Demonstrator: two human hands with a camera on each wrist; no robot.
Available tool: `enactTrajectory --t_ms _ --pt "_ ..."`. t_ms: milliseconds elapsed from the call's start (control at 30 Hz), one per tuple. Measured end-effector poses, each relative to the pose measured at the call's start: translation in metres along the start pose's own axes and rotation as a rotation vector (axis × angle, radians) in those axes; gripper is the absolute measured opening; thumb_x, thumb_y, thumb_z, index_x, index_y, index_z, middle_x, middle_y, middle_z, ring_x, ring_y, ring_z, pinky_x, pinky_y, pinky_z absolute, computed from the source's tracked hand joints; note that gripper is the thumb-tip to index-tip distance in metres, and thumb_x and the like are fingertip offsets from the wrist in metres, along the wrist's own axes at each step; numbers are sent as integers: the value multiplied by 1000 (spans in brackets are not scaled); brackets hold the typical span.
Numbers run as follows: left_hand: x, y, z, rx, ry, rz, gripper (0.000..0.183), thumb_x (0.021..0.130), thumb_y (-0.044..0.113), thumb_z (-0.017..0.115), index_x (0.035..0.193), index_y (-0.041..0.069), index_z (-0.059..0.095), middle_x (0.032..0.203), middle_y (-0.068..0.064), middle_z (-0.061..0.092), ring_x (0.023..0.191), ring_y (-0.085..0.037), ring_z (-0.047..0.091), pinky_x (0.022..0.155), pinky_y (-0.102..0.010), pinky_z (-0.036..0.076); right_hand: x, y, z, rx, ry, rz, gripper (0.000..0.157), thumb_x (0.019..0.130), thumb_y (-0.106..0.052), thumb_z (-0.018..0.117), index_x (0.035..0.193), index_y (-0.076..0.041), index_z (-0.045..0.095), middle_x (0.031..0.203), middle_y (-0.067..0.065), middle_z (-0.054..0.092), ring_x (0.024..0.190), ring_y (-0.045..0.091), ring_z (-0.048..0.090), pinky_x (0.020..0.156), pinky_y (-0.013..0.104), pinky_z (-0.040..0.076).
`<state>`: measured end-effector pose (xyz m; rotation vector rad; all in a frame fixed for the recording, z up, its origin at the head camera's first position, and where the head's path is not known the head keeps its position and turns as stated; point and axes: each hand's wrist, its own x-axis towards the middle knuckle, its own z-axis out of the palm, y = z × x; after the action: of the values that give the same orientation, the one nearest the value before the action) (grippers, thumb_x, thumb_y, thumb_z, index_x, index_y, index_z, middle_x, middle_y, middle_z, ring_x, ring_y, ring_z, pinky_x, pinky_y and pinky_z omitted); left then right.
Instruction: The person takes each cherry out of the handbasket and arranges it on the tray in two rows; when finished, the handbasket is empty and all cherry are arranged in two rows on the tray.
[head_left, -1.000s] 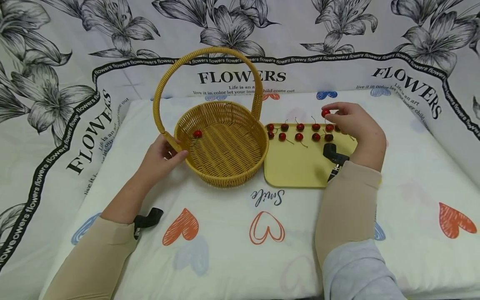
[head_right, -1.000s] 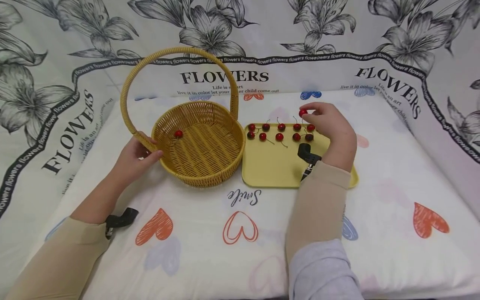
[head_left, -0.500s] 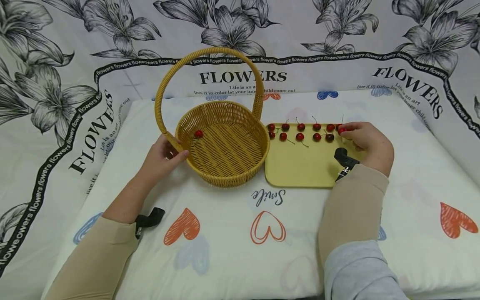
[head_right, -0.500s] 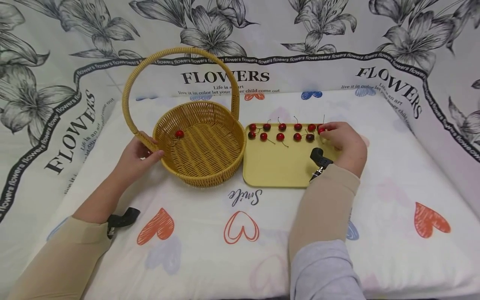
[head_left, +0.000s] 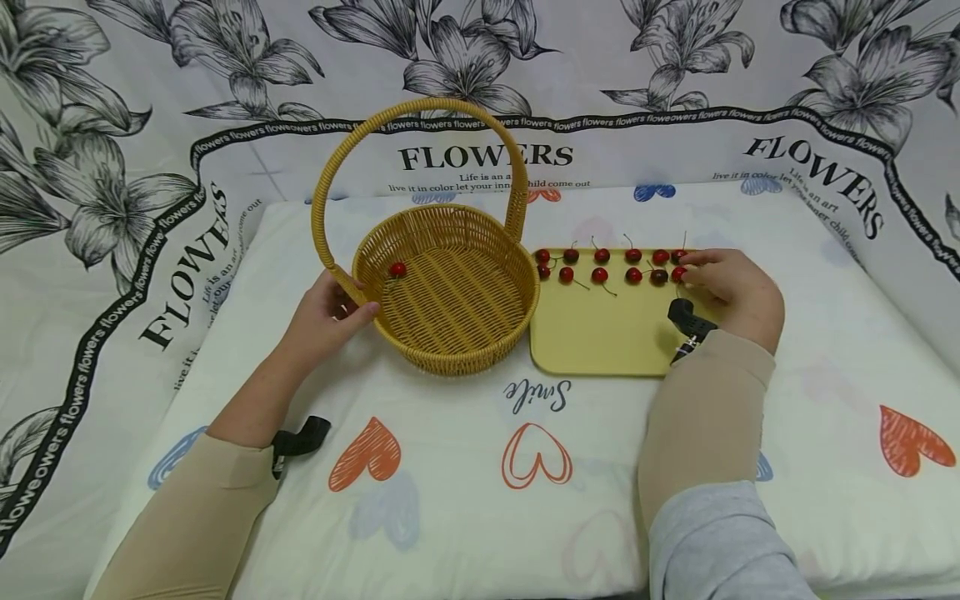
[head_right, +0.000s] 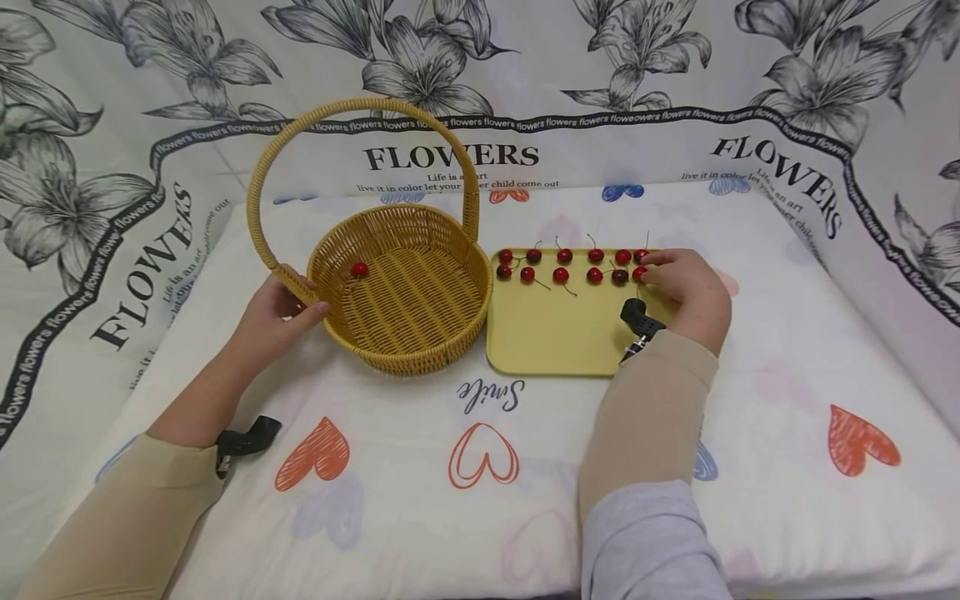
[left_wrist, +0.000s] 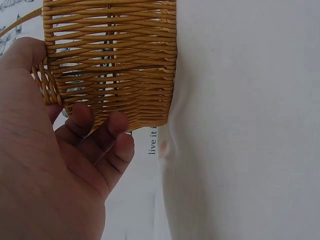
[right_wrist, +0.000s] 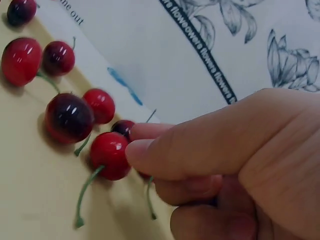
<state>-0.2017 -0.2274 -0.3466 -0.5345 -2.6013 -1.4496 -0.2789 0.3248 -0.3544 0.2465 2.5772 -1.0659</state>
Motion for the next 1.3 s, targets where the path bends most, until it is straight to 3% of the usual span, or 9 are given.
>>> enactTrajectory --t_ms 133,233,333,467,567,667,1000,1300 --pt "0 0 0 -7 -3 -9 38 96 1 67 125 -12 47 107 -25 59 84 -26 52 71 -24 45 -7 -12 -6 -5 51 -24 53 107 -33 52 154 -10 44 136 22 45 92 33 47 80 46 41" --pt "0 -1 0 -13 -5 -13 38 96 1 67 125 -12 47 107 -25 59 84 -28 52 70 -24 45 -11 -25 -8 10 97 -52 57 106 -39 52 156 -13 43 143 21 44 105 37 46 88 51 41" --pt "1 -2 0 -10 -7 -6 38 96 1 67 126 -12 47 105 -23 59 84 -29 52 70 -25 45 -16 -39 -8 40 141 -88 58 104 -44 55 154 -15 46 124 15 55 103 33 49 91 50 44" --pt "1 -4 0 -3 -7 1 38 96 1 67 126 -10 48 103 -17 59 83 -29 52 69 -26 45 -23 -59 -6 59 193 -158 55 102 -45 60 149 -17 53 88 2 52 74 21 50 77 41 45" --pt "1 -6 0 6 -7 1 38 96 1 68 127 -10 47 102 -14 59 83 -28 52 69 -26 45 -27 -76 -2 72 216 -215 52 101 -45 63 145 -19 57 77 -1 46 59 18 43 62 37 40" --pt "1 -5 0 12 -5 0 38 96 1 68 126 -10 47 102 -13 59 83 -29 52 69 -26 45 -29 -96 7 72 218 -287 47 101 -43 63 141 -19 60 79 0 48 60 18 41 57 34 38" --pt "5 -40 0 13 3 -1 42 96 2 69 131 -5 48 105 -12 60 82 -26 52 68 -25 45 -32 -160 51 -3 117 -514 36 104 -36 61 135 -19 65 89 9 54 62 22 42 56 36 39" --pt "6 -40 3 -21 4 7 42 95 1 70 130 -5 48 104 -10 61 81 -27 52 68 -26 45 -35 -195 91 -96 -24 -653 29 102 -32 63 126 -16 69 99 9 58 78 26 51 67 38 45"
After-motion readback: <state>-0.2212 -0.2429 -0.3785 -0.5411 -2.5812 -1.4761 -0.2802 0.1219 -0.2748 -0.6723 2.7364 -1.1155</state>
